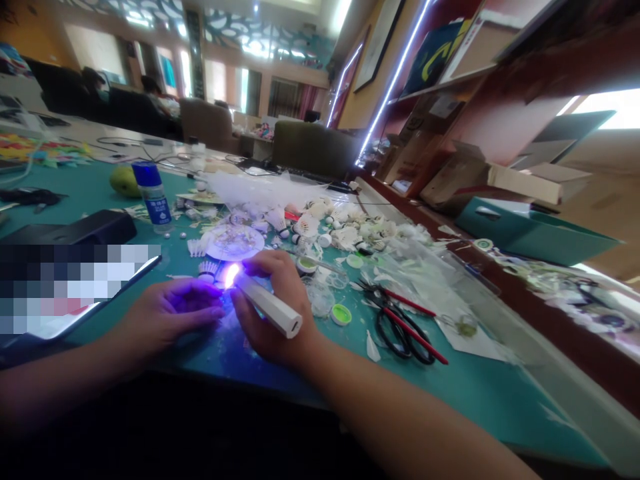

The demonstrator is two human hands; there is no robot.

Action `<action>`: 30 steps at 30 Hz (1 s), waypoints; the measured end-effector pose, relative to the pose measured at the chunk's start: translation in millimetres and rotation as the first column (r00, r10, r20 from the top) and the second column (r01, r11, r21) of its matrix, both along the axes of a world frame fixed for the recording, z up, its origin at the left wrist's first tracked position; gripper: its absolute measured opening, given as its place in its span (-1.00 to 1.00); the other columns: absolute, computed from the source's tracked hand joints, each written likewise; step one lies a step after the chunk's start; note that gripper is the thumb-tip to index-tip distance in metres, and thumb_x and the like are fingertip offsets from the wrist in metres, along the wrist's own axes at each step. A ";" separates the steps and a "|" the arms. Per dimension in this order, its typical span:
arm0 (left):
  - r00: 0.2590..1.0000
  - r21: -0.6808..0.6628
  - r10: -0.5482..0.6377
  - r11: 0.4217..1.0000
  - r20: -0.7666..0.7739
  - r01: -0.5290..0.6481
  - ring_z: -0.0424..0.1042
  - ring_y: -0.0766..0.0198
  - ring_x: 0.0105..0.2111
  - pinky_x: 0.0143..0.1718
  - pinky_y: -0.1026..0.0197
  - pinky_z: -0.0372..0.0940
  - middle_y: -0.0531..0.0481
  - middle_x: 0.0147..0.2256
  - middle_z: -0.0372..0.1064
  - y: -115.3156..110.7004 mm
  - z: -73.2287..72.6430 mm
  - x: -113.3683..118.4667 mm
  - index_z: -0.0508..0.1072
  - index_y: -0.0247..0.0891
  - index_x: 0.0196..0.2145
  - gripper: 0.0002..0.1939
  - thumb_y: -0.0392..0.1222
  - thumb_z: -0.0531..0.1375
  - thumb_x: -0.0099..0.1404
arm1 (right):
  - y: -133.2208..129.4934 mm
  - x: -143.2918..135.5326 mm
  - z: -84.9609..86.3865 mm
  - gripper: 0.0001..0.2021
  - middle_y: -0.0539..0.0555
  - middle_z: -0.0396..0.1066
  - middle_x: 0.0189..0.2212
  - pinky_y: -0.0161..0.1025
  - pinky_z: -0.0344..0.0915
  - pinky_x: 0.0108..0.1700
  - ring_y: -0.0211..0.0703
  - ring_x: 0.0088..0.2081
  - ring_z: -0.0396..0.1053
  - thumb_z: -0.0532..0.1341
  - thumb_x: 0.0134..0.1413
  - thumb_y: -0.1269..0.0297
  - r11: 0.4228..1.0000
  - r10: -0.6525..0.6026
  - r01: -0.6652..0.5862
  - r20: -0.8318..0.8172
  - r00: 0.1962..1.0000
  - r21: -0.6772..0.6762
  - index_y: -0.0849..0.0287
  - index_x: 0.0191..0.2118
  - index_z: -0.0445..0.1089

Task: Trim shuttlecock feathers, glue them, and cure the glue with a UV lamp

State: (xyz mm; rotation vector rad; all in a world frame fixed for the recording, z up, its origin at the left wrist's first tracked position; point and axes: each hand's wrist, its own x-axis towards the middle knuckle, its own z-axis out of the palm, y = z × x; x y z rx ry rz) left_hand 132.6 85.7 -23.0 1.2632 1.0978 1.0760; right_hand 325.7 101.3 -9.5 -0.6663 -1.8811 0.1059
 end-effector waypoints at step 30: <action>1.000 -0.008 -0.020 1.000 0.017 0.020 0.53 0.23 -0.40 -0.30 0.20 0.44 0.03 -0.36 0.55 1.2 -1.0 0.0 0.55 -0.26 -0.24 -0.72 -0.20 0.44 0.06 | 0.5 0.4 0.5 -0.61 0.11 0.33 -0.16 -0.05 0.38 -0.15 -0.06 -0.13 0.34 0.29 0.04 0.49 1.000 0.027 -0.026 0.042 0.999 -0.017 0.08 -0.02 0.25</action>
